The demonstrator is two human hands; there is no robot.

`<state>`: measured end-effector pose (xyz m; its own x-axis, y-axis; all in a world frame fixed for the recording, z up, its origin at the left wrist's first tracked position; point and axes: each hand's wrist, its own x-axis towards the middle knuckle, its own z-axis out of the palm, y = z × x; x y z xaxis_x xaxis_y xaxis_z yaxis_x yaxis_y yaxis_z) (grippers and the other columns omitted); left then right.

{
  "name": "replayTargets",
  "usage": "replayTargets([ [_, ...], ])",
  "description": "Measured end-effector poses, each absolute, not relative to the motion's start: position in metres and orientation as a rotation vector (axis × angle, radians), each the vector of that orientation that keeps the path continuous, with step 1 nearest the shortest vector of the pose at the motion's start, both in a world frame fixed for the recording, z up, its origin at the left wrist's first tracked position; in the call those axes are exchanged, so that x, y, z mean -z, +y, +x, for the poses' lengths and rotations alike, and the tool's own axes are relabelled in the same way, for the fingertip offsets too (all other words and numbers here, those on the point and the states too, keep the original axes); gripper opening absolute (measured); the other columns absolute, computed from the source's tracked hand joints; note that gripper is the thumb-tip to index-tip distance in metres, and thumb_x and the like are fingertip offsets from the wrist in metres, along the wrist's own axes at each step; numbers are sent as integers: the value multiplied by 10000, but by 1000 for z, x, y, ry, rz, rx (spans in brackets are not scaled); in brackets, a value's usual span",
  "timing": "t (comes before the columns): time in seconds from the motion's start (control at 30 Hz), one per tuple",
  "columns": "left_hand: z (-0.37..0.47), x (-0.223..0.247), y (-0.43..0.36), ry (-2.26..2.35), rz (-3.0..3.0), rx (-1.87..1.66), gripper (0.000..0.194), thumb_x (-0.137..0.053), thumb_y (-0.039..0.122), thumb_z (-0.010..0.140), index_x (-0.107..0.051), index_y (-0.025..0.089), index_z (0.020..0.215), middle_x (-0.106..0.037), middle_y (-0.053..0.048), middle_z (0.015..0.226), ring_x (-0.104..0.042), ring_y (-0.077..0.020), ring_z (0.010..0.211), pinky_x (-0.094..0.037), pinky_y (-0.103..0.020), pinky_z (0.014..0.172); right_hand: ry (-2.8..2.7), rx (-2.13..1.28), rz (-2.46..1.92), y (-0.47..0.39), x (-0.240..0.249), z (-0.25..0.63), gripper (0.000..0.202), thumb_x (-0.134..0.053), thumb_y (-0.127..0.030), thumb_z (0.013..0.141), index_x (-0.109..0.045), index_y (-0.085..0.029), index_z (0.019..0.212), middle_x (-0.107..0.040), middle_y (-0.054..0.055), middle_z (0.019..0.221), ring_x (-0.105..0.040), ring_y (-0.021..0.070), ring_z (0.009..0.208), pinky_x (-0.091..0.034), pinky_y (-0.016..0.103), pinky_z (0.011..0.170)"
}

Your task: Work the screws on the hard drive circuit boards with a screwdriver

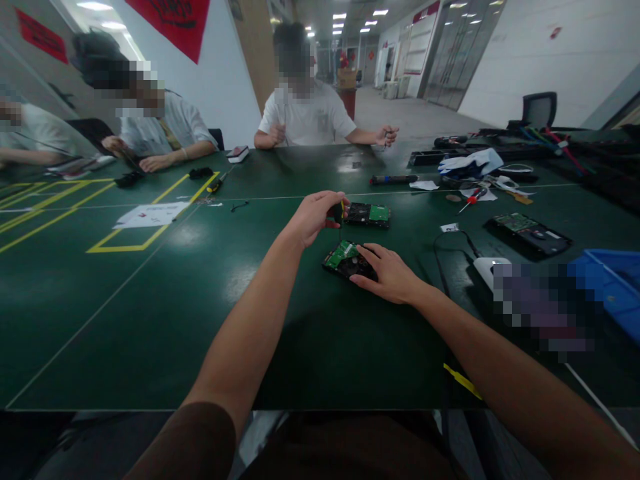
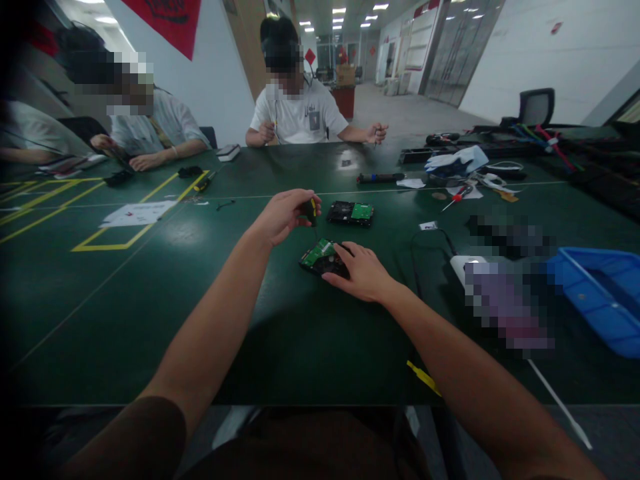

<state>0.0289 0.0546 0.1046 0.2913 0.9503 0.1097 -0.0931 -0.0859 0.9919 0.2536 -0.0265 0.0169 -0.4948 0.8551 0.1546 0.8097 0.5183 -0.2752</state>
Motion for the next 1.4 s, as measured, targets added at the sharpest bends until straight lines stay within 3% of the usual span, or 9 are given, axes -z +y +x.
replayTargets([
  [0.27, 27, -107, 56, 908, 1376, -1154, 127, -722, 327, 884, -732, 200, 872, -692, -46, 889, -623, -142, 762, -464, -238, 561, -2514, -219, -1376, -27, -15, 256, 826, -400, -822, 970, -453, -310, 1616, -415, 155, 1644, -453, 416, 1458, -361, 614, 1192],
  [0.77, 22, -109, 56, 869, 1256, -1140, 120, -696, 291, 843, -652, 190, 891, -730, -69, 861, -695, -170, 805, -476, -228, 563, -2534, -213, -1382, -27, -14, 256, 884, -485, -838, 924, -456, -286, 1614, -403, 172, 1644, -408, 433, 1487, -331, 635, 1210],
  [1.03, 22, -109, 56, 826, 1271, -1102, 173, -616, 266, 869, -736, 152, 918, -717, -99, 908, -676, -184, 876, -587, -299, 737, -2524, -193, -1398, -27, -11, 254, 857, -534, -788, 932, -460, -267, 1608, -395, 185, 1650, -407, 437, 1489, -319, 633, 1218],
  [1.27, 23, -110, 54, 882, 1387, -1107, 183, -732, 341, 876, -778, 164, 869, -691, -71, 907, -610, -138, 779, -491, -234, 593, -2528, -185, -1383, -26, -8, 256, 842, -520, -779, 943, -460, -266, 1608, -404, 186, 1640, -405, 439, 1488, -328, 627, 1212],
  [1.4, 23, -109, 53, 852, 1385, -1093, 182, -753, 339, 877, -799, 183, 957, -714, -58, 936, -618, -128, 766, -474, -241, 598, -2531, -182, -1381, -25, -7, 257, 839, -516, -783, 945, -445, -284, 1616, -392, 180, 1648, -404, 440, 1489, -323, 636, 1211],
])
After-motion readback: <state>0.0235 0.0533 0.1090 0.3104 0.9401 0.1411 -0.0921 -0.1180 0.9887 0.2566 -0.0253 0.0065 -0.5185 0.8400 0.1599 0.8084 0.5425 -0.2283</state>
